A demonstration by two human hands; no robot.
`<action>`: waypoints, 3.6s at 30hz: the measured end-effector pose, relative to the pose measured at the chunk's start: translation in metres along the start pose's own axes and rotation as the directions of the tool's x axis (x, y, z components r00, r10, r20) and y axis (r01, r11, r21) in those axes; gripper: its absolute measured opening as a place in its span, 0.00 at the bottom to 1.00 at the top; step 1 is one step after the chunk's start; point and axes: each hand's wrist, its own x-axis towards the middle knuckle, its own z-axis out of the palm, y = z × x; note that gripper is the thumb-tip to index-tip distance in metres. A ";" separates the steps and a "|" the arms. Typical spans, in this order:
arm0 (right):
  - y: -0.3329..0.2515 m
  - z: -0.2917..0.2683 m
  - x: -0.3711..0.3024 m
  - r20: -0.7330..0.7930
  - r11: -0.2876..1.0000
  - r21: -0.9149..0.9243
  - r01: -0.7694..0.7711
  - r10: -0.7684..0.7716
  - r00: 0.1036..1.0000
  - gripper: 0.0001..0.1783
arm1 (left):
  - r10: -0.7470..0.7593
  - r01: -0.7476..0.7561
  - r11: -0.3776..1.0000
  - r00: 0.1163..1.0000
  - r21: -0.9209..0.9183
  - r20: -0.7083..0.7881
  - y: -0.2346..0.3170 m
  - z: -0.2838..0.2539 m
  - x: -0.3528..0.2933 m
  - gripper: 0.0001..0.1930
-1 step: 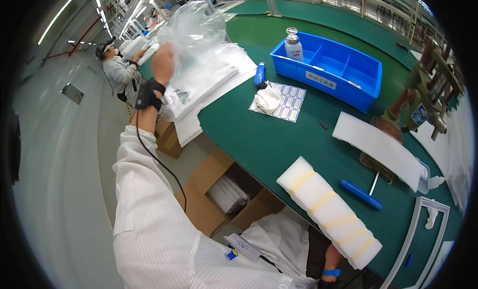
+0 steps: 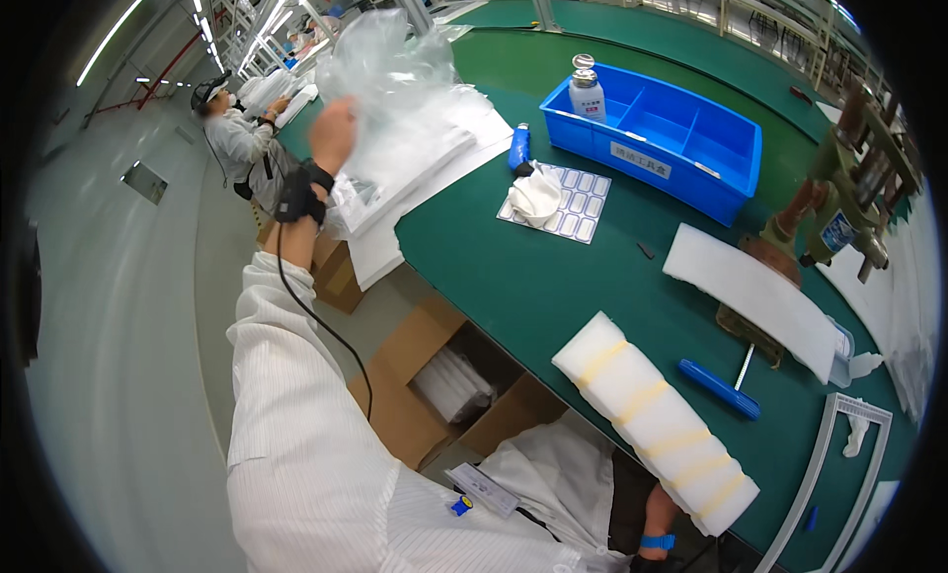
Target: The person is seen assembling components of a frame using glue and a manual press.
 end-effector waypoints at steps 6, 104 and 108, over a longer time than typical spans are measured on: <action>-0.007 -0.008 0.006 0.059 0.997 0.032 -0.065 0.063 0.996 0.24 | 0.151 0.022 0.973 0.699 -0.232 0.699 0.025 0.049 -0.051 0.37; 0.110 0.087 0.057 -0.059 0.850 -0.449 0.275 -0.335 0.940 0.27 | -0.280 0.311 0.948 0.916 -0.069 0.288 0.041 0.034 -0.111 0.20; 0.125 0.097 0.053 -0.073 0.834 -0.459 0.306 -0.379 0.923 0.28 | -0.306 0.363 0.924 0.890 -0.118 0.338 0.051 0.064 -0.111 0.20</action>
